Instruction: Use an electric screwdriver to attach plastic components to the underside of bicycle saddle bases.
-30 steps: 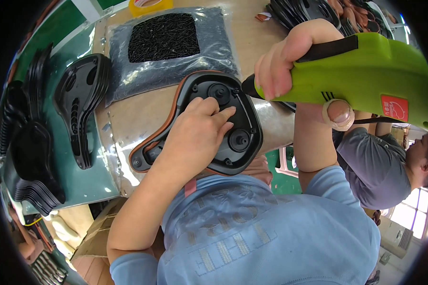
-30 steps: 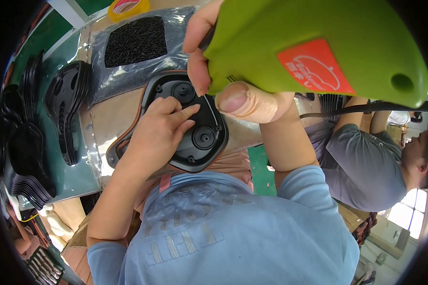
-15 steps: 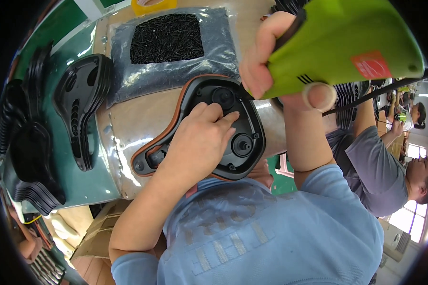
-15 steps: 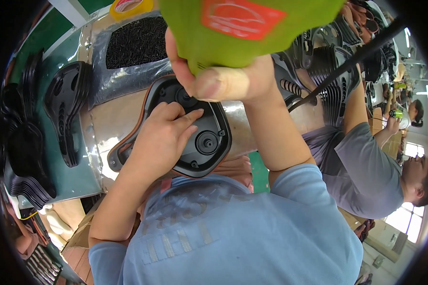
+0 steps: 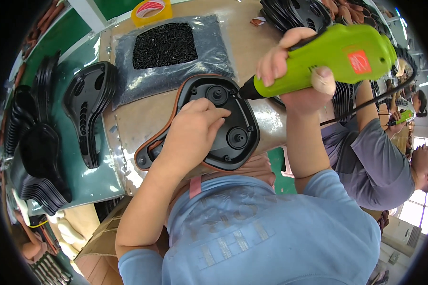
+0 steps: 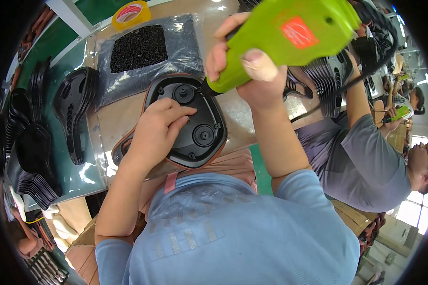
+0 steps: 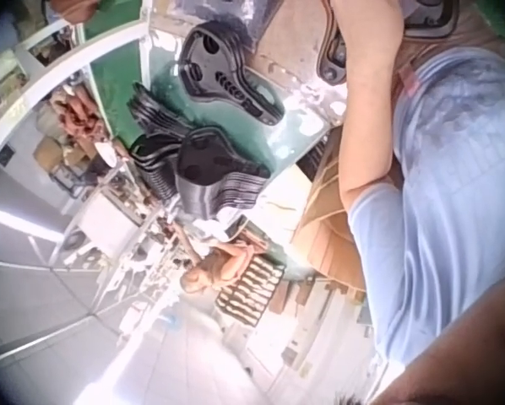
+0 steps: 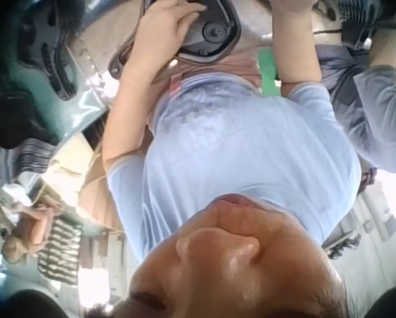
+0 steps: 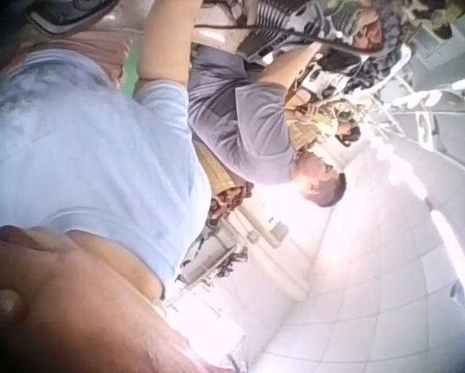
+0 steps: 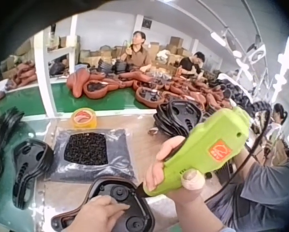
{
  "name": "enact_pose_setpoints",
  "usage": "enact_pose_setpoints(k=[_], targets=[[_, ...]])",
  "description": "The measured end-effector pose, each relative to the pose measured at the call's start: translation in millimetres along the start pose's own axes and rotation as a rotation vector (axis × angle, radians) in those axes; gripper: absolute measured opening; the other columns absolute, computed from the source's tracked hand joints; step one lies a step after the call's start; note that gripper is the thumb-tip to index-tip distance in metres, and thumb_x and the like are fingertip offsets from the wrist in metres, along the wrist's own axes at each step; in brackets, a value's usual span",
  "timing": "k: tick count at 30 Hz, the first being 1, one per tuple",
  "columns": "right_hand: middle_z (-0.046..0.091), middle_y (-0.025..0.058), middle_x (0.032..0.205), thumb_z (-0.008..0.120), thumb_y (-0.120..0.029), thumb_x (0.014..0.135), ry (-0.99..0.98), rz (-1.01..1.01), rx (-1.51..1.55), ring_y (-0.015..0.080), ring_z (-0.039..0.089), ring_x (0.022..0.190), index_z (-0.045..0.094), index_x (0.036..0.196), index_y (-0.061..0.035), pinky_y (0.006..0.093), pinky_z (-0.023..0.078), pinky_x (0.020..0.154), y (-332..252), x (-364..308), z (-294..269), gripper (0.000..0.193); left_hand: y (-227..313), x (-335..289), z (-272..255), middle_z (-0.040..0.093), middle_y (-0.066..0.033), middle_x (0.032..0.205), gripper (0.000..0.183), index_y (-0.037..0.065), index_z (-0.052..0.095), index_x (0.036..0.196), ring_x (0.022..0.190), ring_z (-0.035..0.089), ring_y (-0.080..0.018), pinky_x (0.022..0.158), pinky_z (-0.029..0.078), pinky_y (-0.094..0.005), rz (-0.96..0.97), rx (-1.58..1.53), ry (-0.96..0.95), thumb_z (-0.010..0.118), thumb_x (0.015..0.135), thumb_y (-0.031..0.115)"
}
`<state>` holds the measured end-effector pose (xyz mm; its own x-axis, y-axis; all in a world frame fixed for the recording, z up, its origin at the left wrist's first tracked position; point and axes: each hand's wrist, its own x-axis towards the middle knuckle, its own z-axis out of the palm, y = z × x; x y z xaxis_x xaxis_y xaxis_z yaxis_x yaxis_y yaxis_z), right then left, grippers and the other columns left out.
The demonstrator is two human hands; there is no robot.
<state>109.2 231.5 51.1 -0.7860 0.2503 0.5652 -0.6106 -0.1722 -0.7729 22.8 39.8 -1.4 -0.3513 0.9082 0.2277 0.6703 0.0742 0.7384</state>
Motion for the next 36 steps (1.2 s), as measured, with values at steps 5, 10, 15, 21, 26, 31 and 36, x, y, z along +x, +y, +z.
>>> enact_pose_setpoints(k=[5,10,15,21,26,31,36], targets=[[0.049,0.0055,0.07,0.046,-0.055,0.081,0.027,-0.083,0.005,0.0184,0.049,0.057,0.042,0.109,-0.0003,0.0353,0.04,0.059,-13.0,-1.9,4.9,0.062,6.2,-1.6,-5.1,0.059,-0.0113,0.089,0.019,0.005,0.065,0.094,0.074,0.057,-0.0272,0.065,0.048,-0.034,-0.197,-0.211,0.099,0.063,0.075,0.005],[0.047,-0.0014,0.076,0.044,-0.059,0.08,-0.21,-0.099,0.107,0.0128,0.048,0.065,0.041,0.12,-0.0041,0.03,0.036,0.062,-39.0,7.5,-1.3,0.068,19.2,9.8,-6.1,0.062,-0.0113,0.082,0.017,0.004,0.065,0.089,0.069,0.058,-0.0237,0.059,0.047,-0.0309,-0.188,-0.428,0.197,0.068,0.073,0.007],[0.048,-0.003,0.077,0.051,-0.058,0.078,-0.211,-0.066,0.185,0.0113,0.048,0.066,0.04,0.118,-0.0055,0.0282,0.035,0.064,-47.7,9.0,2.2,0.067,13.0,4.5,-7.6,0.062,-0.0086,0.068,0.012,0.003,0.067,0.078,0.063,0.057,-0.0229,0.058,0.046,-0.0302,0.078,-0.222,0.123,0.071,0.067,0.007],[0.055,-0.0028,0.078,0.065,-0.049,0.075,-0.458,-0.114,0.186,0.0119,0.057,0.061,0.041,0.112,-0.0082,0.0264,0.044,0.059,-54.2,17.2,3.8,0.061,21.8,-5.8,-10.2,0.061,-0.008,0.068,0.013,0.003,0.065,0.076,0.063,0.057,-0.022,0.059,0.046,-0.0299,0.122,-0.226,0.175,0.071,0.065,0.006],[0.056,-0.0006,0.08,0.063,-0.05,0.076,-0.565,-0.051,-0.055,0.0144,0.059,0.063,0.039,0.113,-0.0074,0.0281,0.046,0.056,-62.1,10.3,35.3,0.061,23.9,-4.6,-5.2,0.057,-0.0076,0.067,0.018,0.004,0.064,0.081,0.063,0.054,-0.0219,0.058,0.045,-0.0318,0.216,0.054,0.166,0.072,0.065,0.007],[0.047,-0.0003,0.076,0.048,-0.061,0.078,-0.215,-0.066,-0.01,0.0136,0.047,0.064,0.039,0.117,-0.004,0.0311,0.038,0.064,-56.4,-9.7,2.9,0.069,12.1,26.7,-23.9,0.058,-0.0116,0.072,0.019,0.007,0.062,0.089,0.073,0.055,-0.028,0.068,0.045,-0.0367,-0.005,-0.065,0.153,0.067,0.073,0.017],[0.05,0.0045,0.075,0.052,-0.055,0.079,-0.277,-0.032,-0.056,0.0173,0.051,0.062,0.036,0.115,0.0002,0.0333,0.04,0.061,-58.7,-14.2,10.2,0.068,-109.2,81.9,-62.5,0.059,-0.0151,0.091,0.029,0.006,0.057,0.094,0.087,0.054,-0.0335,0.078,0.044,-0.0397,0.078,0.557,0.283,0.069,0.073,0.022]])
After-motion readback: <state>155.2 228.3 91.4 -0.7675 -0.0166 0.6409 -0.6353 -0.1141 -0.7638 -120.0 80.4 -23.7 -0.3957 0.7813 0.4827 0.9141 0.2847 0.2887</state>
